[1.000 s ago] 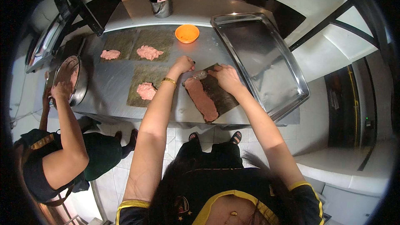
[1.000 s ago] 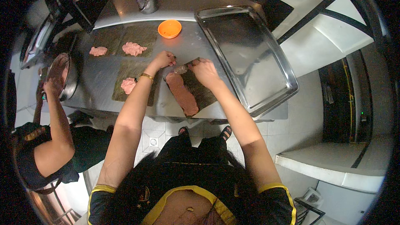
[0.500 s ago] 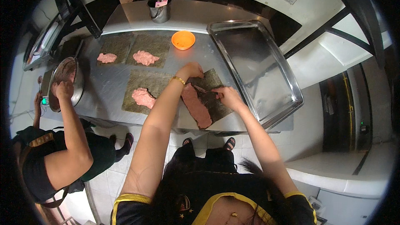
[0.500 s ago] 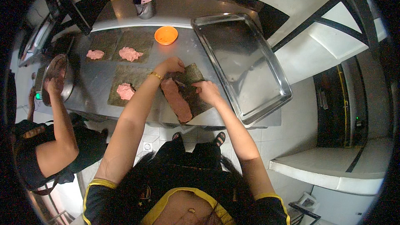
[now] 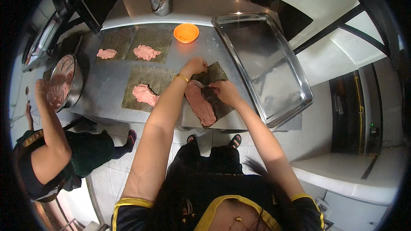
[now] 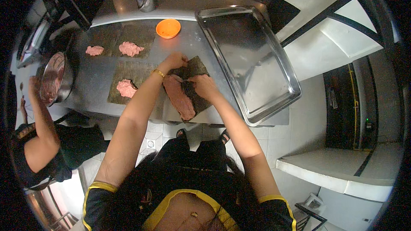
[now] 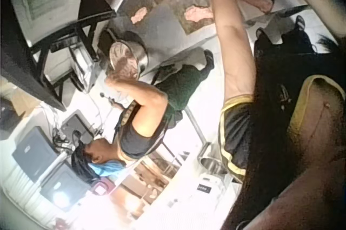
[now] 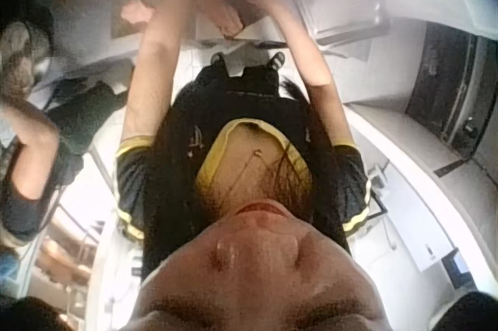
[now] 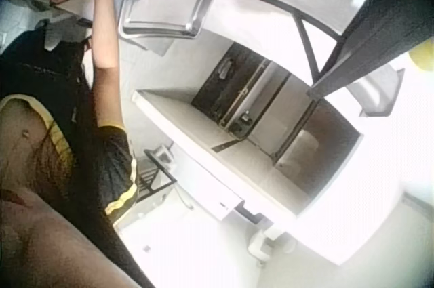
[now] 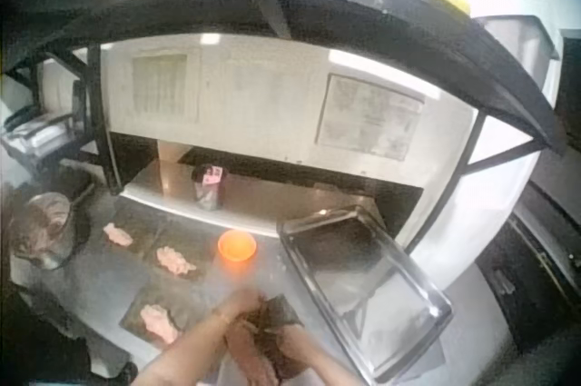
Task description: The person spreads a pink paste onto nori sheets laid on a stainless steel counter, then rolls the sheets into tight cylinders using both hands. The finished rolls are placed into a metal tray. A coworker is visible in the background performing similar actions.
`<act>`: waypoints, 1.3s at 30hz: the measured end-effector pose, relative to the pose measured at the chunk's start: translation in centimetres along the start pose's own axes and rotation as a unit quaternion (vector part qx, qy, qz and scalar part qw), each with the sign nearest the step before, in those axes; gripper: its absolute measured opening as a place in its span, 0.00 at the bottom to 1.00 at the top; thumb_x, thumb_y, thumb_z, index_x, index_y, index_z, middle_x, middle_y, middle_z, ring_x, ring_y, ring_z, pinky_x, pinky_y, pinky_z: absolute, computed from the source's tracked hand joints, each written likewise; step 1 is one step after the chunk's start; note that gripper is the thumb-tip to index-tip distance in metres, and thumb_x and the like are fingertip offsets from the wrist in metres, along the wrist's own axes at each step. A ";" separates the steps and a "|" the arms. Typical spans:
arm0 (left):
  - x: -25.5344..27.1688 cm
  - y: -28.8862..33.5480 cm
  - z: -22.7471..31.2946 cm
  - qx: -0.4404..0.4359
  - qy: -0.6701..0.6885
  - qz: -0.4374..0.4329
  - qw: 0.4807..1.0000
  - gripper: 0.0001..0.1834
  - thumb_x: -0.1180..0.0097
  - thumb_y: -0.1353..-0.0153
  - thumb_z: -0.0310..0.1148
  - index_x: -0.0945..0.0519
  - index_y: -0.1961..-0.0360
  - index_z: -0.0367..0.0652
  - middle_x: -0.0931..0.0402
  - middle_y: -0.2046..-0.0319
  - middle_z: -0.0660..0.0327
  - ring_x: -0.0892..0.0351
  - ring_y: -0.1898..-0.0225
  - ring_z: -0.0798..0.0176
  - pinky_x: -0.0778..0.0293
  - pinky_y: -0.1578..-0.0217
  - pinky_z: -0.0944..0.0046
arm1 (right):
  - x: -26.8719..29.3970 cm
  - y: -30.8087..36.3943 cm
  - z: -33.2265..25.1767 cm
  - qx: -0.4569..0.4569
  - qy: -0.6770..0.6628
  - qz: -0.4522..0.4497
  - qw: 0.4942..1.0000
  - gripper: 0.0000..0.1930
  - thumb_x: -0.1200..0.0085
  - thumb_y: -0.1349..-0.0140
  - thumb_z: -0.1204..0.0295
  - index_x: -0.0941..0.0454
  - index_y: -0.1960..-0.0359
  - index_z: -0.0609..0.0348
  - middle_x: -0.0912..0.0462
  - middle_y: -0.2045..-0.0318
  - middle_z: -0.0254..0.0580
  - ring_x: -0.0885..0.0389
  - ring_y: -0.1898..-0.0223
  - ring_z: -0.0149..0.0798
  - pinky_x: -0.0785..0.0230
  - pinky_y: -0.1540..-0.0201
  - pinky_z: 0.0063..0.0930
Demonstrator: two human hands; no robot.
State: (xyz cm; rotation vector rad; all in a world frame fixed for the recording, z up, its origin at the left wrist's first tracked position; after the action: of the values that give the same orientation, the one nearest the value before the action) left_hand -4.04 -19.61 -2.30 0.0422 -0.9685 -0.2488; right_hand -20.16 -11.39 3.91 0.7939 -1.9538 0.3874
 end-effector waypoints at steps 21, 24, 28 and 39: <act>0.3 -0.2 0.4 0.014 -0.005 -0.025 1.000 0.17 0.33 0.55 0.37 0.15 0.61 0.45 0.18 0.63 0.52 0.18 0.60 0.49 0.25 0.57 0.55 | 3.3 14.7 -0.3 -0.023 0.073 -0.079 0.994 0.23 0.52 0.53 0.81 0.19 0.52 0.53 0.17 0.68 0.51 0.19 0.64 0.52 0.27 0.61 0.43; 0.4 0.0 -0.1 0.008 -0.003 -0.006 1.000 0.17 0.33 0.55 0.37 0.15 0.62 0.45 0.18 0.64 0.52 0.18 0.61 0.50 0.25 0.57 0.56 | 4.7 14.9 0.2 -0.055 0.006 -0.076 0.996 0.23 0.52 0.53 0.82 0.19 0.53 0.53 0.17 0.69 0.48 0.19 0.65 0.51 0.27 0.60 0.42; 0.8 0.3 0.5 -0.015 0.016 -0.007 1.000 0.15 0.35 0.54 0.36 0.16 0.63 0.43 0.18 0.65 0.49 0.18 0.61 0.49 0.24 0.59 0.55 | 4.7 13.7 2.7 -0.066 -0.199 0.016 0.978 0.19 0.51 0.45 0.81 0.19 0.52 0.52 0.16 0.69 0.47 0.16 0.65 0.42 0.28 0.62 0.34; 4.6 9.9 -2.8 0.146 0.006 0.168 0.975 0.11 0.49 0.42 0.32 0.18 0.68 0.36 0.21 0.68 0.41 0.20 0.62 0.39 0.26 0.58 0.47 | -2.1 3.3 4.5 -0.120 -0.425 0.010 0.897 0.12 0.59 0.34 0.81 0.24 0.54 0.61 0.19 0.63 0.33 0.21 0.64 0.26 0.32 0.64 0.19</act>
State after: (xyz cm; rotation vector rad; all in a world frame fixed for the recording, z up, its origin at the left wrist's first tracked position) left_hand 2.65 -11.26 1.23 0.1477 -0.9770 0.2058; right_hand -24.64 -10.76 0.01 0.8547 -2.7462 -0.2526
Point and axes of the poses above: each hand's wrist, its own y-axis away from the middle knuckle, its own x-axis out of the back of the hand, z = x × y, the point moved 6 cm from there along -y, towards the middle knuckle
